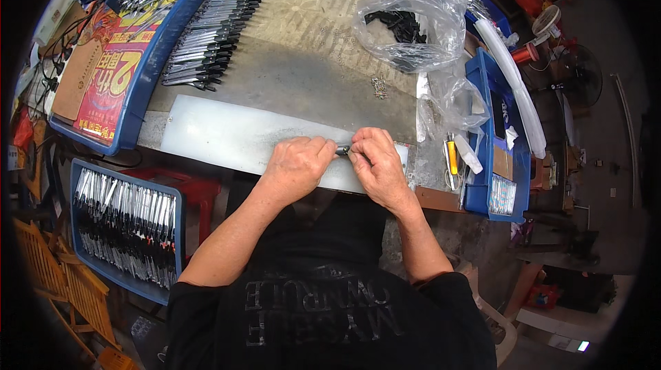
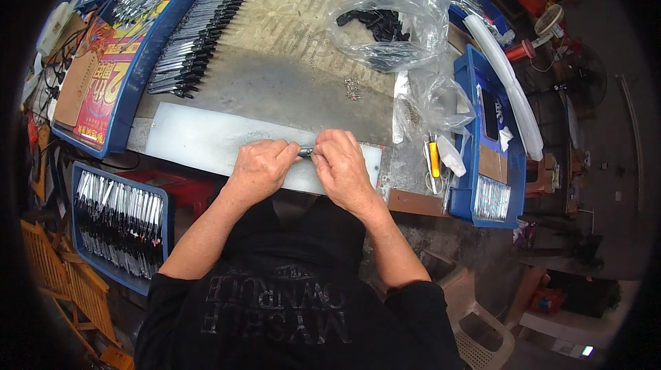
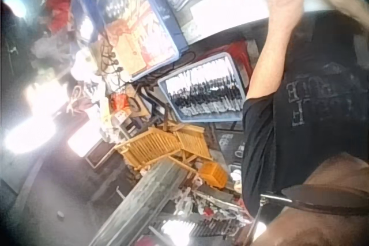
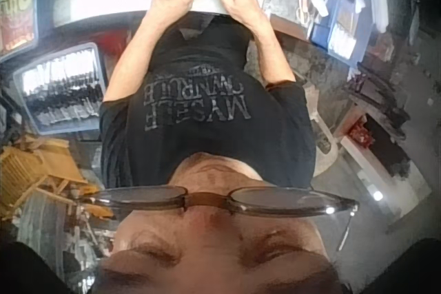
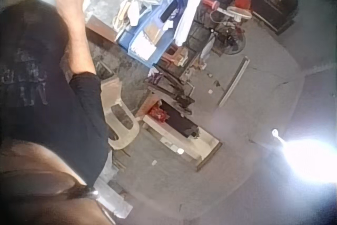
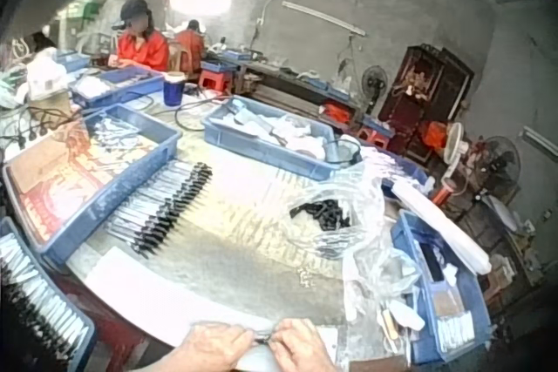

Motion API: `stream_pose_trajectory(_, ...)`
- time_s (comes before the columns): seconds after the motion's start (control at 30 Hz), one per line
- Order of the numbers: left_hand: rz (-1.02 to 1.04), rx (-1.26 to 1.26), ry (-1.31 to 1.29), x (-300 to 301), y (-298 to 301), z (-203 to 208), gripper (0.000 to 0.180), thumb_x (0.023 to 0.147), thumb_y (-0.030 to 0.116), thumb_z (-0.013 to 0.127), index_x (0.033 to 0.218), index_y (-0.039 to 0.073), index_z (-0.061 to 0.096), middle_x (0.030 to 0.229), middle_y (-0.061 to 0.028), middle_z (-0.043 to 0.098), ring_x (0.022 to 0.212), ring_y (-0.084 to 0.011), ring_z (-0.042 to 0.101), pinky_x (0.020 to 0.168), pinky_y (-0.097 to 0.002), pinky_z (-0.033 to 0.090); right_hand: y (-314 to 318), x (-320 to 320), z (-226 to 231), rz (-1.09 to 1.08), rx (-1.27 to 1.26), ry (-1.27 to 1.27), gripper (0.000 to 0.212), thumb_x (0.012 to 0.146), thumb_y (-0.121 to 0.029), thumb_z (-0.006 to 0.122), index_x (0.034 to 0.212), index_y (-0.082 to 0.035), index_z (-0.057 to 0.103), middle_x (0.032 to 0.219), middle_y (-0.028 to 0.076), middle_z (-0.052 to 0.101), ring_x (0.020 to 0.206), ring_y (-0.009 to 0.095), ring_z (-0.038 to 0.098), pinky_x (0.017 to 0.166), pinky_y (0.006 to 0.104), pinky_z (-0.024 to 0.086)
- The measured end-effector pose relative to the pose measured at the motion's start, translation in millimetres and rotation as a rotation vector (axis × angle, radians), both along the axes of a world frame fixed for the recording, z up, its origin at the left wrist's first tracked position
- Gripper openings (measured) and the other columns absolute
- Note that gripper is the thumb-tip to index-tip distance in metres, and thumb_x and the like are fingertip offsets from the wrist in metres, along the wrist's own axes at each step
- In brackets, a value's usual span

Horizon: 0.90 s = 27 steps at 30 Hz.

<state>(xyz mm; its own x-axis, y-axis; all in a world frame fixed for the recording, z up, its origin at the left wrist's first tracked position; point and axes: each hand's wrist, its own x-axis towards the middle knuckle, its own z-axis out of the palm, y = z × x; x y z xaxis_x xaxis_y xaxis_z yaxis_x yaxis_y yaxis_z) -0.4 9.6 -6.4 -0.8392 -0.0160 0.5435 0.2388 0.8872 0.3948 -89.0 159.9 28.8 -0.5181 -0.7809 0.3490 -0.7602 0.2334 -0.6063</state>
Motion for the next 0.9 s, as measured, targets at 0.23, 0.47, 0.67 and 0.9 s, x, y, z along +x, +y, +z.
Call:
stream_pose_trajectory(0.23, 0.004, -0.043, -0.003, 1, 1, -2, 0.015, 0.073, 0.016, 0.063, 0.078, 0.005, 0.054, 0.063, -0.0055, 0.050, 0.055, -0.0203, 0.056, 0.048, -0.0325, 0.045, -3, -1, 4, 0.017, 0.087, 0.049, 0.007, 0.072, -0.002, 0.058, 0.075, -0.001, 0.052, 0.085, 0.009, 0.052, 0.080, 0.027, 0.048, 0.071, 0.0368, 0.038)
stream_pose_trajectory(0.47, 0.005, -0.048, 0.002, 1, 1, -1, 0.015, 0.073, 0.015, 0.063, 0.077, 0.005, 0.054, 0.061, -0.0054, 0.049, 0.055, -0.0194, 0.056, 0.048, -0.0320, 0.045, -6, 3, 12, -0.012, 0.233, 0.193, 0.006, 0.072, -0.005, 0.059, 0.074, -0.004, 0.053, 0.085, 0.006, 0.053, 0.080, 0.026, 0.048, 0.068, 0.0361, 0.036)
stream_pose_trajectory(0.67, 0.004, -0.046, -0.016, 2, 0, -1, 0.014, 0.073, 0.015, 0.063, 0.077, 0.005, 0.054, 0.060, -0.0057, 0.049, 0.054, -0.0205, 0.055, 0.048, -0.0323, 0.044, -5, -6, 7, -0.085, 0.266, -0.013, 0.014, 0.072, -0.010, 0.064, 0.077, -0.004, 0.053, 0.080, 0.009, 0.054, 0.077, 0.027, 0.051, 0.068, 0.0376, 0.038)
stream_pose_trajectory(0.9, 0.014, 0.027, -0.017, 1, 0, 1, 0.014, 0.074, 0.015, 0.063, 0.078, 0.004, 0.054, 0.062, -0.0060, 0.051, 0.055, -0.0215, 0.056, 0.047, -0.0336, 0.045, 1, -5, 12, -0.145, 0.201, -0.351, 0.023, 0.074, -0.012, 0.066, 0.089, 0.002, 0.054, 0.081, 0.013, 0.058, 0.074, 0.029, 0.056, 0.065, 0.0358, 0.044)
